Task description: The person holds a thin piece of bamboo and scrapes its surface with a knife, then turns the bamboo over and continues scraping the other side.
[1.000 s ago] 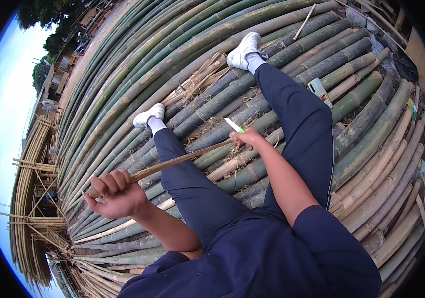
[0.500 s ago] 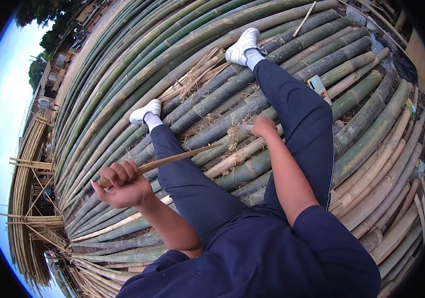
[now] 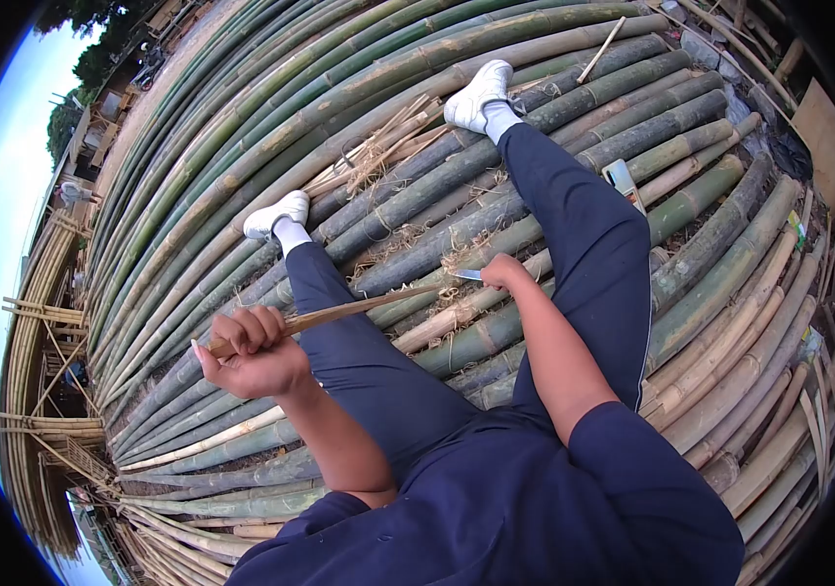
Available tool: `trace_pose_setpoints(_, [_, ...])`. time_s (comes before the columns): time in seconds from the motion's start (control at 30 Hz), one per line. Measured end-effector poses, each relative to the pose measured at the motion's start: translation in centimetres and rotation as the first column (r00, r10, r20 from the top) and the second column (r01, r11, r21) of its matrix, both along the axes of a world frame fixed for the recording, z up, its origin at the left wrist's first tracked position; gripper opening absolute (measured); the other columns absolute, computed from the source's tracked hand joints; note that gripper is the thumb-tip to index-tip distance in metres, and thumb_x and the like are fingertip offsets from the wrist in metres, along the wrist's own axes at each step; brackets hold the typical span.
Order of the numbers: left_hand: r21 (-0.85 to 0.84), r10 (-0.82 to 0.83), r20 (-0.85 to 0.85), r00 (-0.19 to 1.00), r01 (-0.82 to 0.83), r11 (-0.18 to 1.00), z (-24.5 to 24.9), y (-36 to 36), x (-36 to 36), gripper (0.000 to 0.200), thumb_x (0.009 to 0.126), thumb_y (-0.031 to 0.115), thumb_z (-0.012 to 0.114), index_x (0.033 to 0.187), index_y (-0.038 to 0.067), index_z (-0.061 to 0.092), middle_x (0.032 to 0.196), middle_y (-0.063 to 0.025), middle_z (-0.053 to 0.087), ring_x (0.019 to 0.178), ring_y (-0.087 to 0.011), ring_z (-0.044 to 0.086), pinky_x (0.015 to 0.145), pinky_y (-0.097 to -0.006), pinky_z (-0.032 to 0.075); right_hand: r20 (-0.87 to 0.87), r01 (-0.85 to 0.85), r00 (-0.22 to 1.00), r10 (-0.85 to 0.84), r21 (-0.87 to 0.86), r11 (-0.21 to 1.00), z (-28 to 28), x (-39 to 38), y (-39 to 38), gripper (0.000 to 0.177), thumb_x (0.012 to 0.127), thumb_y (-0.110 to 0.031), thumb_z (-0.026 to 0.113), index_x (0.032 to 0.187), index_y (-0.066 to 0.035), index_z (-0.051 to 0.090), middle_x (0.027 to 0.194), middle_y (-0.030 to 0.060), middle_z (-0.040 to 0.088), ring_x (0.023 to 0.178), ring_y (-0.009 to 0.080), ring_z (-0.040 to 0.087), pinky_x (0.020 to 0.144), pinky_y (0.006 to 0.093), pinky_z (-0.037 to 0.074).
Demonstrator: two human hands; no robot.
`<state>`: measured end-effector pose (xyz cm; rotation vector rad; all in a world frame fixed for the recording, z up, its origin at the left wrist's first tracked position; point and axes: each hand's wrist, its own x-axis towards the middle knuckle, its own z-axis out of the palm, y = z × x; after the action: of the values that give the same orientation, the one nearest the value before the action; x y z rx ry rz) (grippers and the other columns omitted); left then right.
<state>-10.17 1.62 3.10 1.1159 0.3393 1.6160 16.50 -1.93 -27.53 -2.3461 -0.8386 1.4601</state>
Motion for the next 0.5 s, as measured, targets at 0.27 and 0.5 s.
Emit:
trace_pose_setpoints(0.27, [0.026,-0.007,0.037,0.999,0.006,1.000,0.6,-0.1,-1.2,0.050,0.096,0.049,0.026,0.061,0.013,0.028,0.047,0.0005,0.021,0.044,-0.0113,0.014,0.042,-0.0292,0.014,-0.329,0.290,0.910,-0.253,0.068,0.955,-2.7,-2.0,0.2,0.033,0.096,-0.030,0.048,0.081,-0.005,0.062,0.058,0.0019,0.047,0.041,0.0124,0.036,0.039,0.0327,0.033])
trace_pose_setpoints(0.5, [0.010,-0.006,0.103,0.995,0.005,1.000,0.4,-0.2,-2.8,0.050,0.096,0.049,0.026,0.061,0.013,0.028,0.047,0.0009,0.021,0.044,-0.0112,0.014,0.043,-0.0294,0.014,-0.614,0.377,0.737,-0.282,0.028,0.926,-0.6,-1.2,-0.1,0.030,0.100,-0.032,0.040,0.094,-0.009,0.059,0.064,-0.0015,0.044,0.044,0.0097,0.031,0.043,0.0298,0.031])
